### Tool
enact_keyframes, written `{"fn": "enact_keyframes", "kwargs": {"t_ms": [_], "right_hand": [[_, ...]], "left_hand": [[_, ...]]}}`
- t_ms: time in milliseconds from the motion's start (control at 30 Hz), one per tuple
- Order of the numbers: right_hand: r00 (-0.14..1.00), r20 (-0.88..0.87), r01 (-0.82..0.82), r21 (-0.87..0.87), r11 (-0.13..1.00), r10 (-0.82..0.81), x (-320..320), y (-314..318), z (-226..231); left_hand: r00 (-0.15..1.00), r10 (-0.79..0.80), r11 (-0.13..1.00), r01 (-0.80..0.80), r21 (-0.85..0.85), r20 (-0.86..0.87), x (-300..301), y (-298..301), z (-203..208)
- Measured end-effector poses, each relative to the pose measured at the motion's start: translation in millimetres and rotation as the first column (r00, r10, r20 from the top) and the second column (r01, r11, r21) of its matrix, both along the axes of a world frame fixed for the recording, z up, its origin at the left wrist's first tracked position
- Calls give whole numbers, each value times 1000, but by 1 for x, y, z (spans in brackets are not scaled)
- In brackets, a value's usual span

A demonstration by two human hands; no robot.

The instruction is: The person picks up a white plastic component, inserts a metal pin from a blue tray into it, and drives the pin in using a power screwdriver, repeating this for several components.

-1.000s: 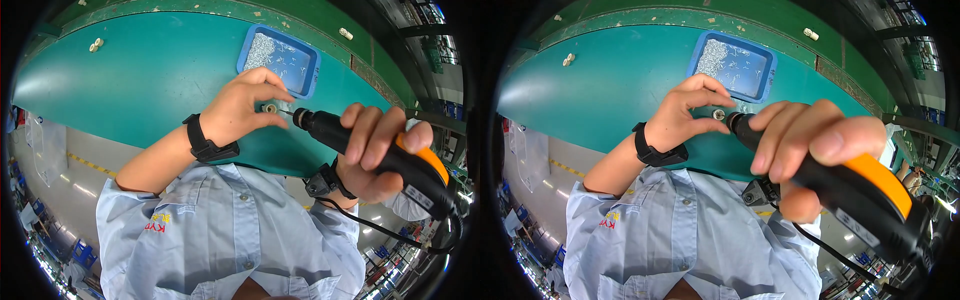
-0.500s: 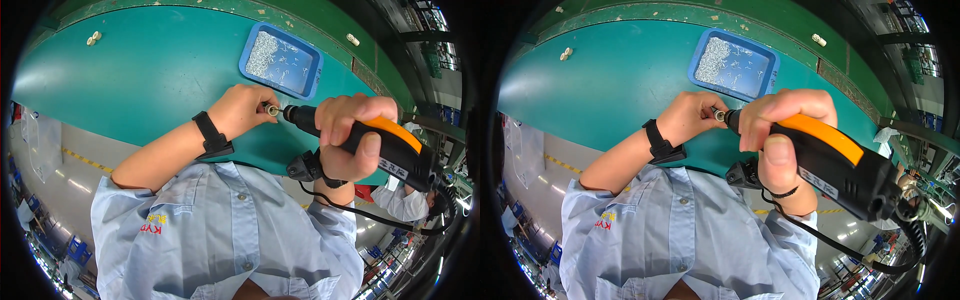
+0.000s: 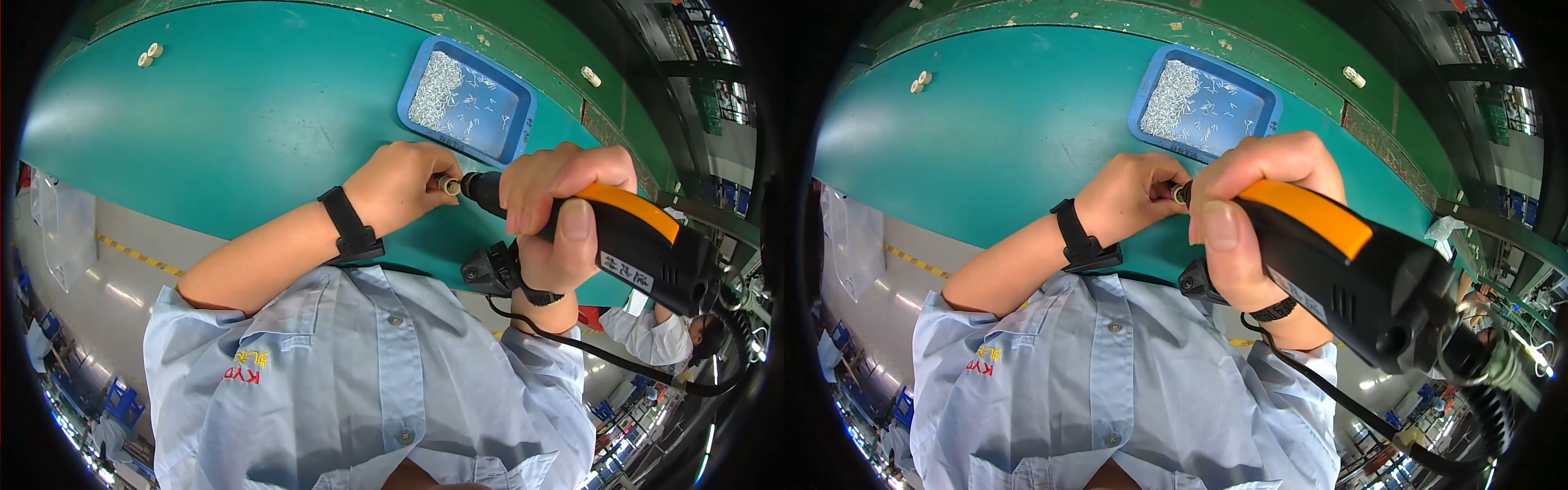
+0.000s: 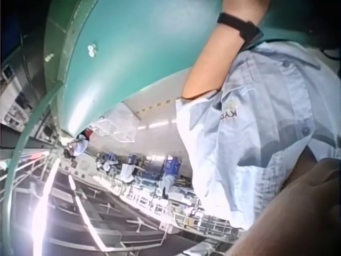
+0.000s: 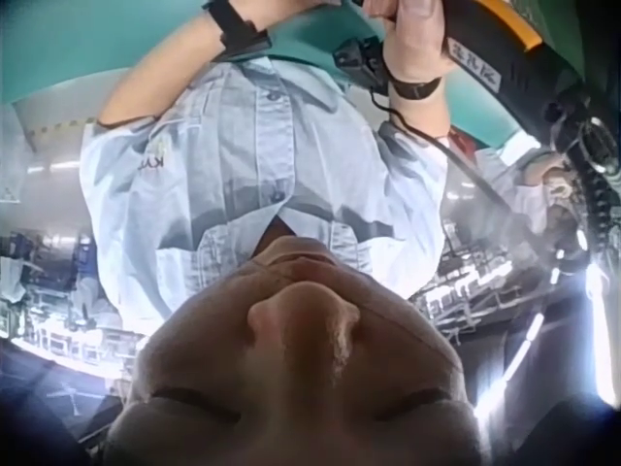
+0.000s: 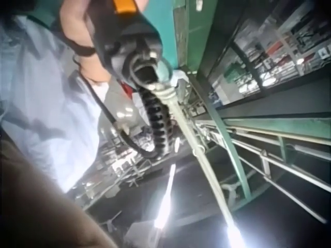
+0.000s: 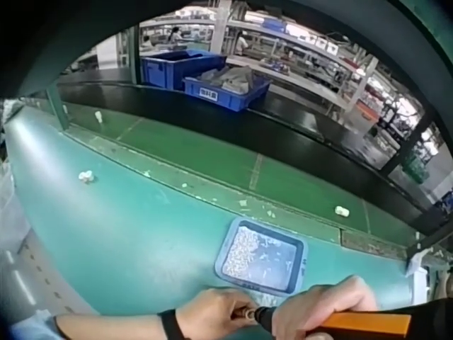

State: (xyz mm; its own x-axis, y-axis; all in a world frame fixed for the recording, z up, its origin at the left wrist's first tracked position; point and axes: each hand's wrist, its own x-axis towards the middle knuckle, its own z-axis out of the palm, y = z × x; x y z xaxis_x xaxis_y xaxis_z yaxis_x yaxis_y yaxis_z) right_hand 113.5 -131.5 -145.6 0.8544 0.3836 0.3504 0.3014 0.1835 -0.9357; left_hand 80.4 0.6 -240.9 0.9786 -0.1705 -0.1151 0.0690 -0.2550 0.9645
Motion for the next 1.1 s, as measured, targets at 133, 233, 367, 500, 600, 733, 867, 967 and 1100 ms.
{"fn": "enact_keyframes", "kwargs": {"t_ms": [133,233,367,500,600,733,867,967,1100], "right_hand": [[999,21,-25,-11,1000,25,6,1,-2],[999,-2,-42,5,999,42,6,0,-4],[990,-44,-121,213,969,134,9,-22,8],[982,168,35,270,962,-83,39,-35,10],[960,175,187,181,966,-219,64,-25,-16],[958,138,228,165,960,-252,74,-20,-27],[967,132,187,201,961,-216,68,-20,-19],[971,152,156,191,969,-187,52,-27,-2],[975,212,2,271,963,-62,42,-32,7]], "left_hand": [[999,13,1000,-14,27,29,0,-1,-1],[999,8,998,-10,64,44,0,-1,0],[996,2,997,-8,74,86,-1,-3,-5],[989,-59,994,47,95,133,-1,-3,-9],[988,-45,997,35,68,148,-3,-1,-8],[991,-76,995,68,70,112,-6,1,7],[982,-60,993,41,108,180,3,8,26],[915,5,974,-96,205,404,24,4,32],[809,-56,967,-101,232,585,53,-5,8]]}}
